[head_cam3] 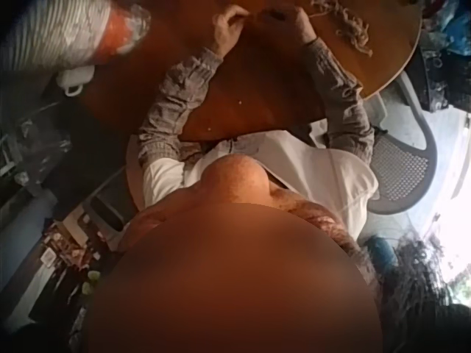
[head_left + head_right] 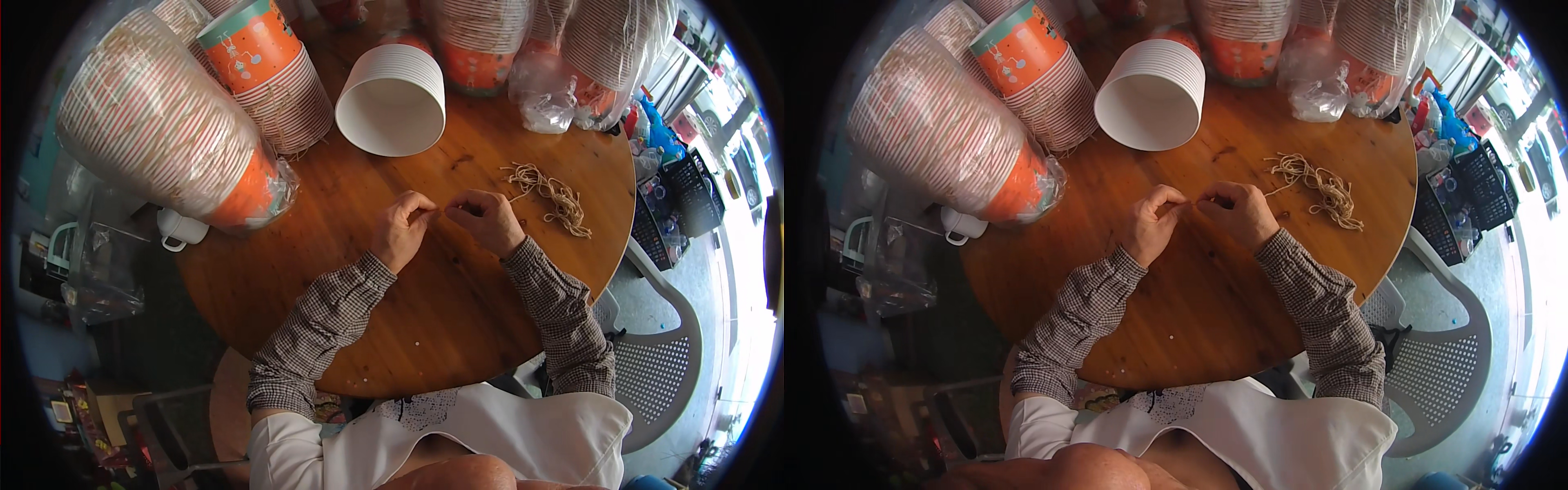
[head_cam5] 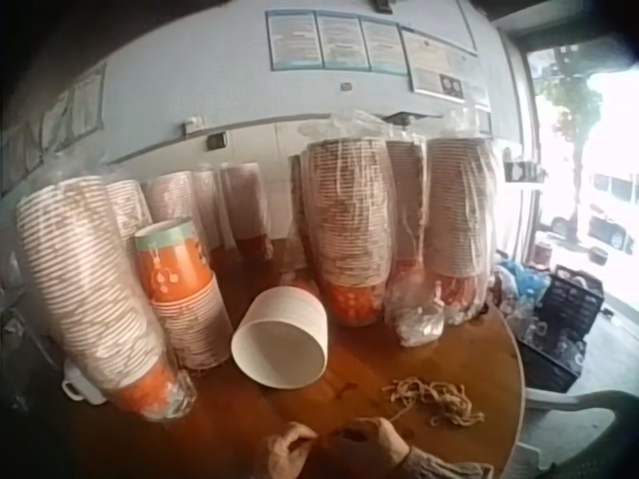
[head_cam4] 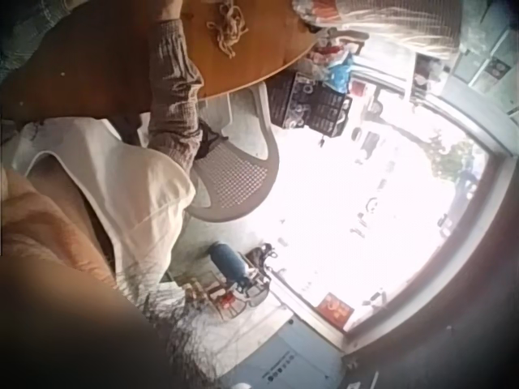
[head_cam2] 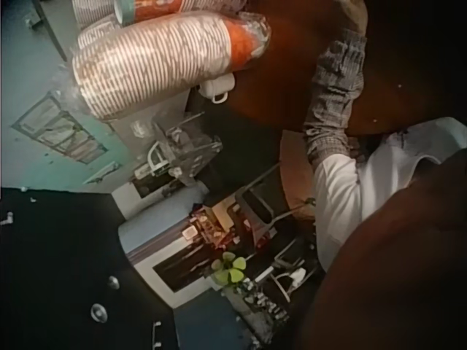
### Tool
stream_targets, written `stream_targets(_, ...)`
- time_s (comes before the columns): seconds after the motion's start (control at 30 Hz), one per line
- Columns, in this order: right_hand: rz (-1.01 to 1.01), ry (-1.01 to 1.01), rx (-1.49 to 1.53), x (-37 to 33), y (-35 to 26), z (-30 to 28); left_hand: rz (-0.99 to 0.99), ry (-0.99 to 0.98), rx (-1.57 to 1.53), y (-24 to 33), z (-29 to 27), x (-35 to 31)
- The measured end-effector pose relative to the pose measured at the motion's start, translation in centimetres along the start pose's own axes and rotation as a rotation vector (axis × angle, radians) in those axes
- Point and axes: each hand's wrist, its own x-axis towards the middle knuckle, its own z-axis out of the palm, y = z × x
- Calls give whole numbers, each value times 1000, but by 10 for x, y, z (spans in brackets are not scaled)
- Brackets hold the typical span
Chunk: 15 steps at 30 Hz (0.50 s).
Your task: The recorder is tying elastic strings through pre-punched holes in paper buckets for packaging.
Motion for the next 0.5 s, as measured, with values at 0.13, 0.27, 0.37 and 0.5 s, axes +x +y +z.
stream_targets(0.13, 6, 89, 16, 4, 15, -6, -36, 106, 37, -11, -7, 14)
stream_targets(0.27, -156, 312, -6, 35, 25, -15, -44, 467, 77, -57, -58, 53)
stream_targets(0.37, -320, 370, -10, 65, 30, -13, -74, 545, 162, -83, -76, 65)
stream_targets(0.5, -322, 322, 104, 91, 34, 1, -143, 474, -85, -93, -73, 72)
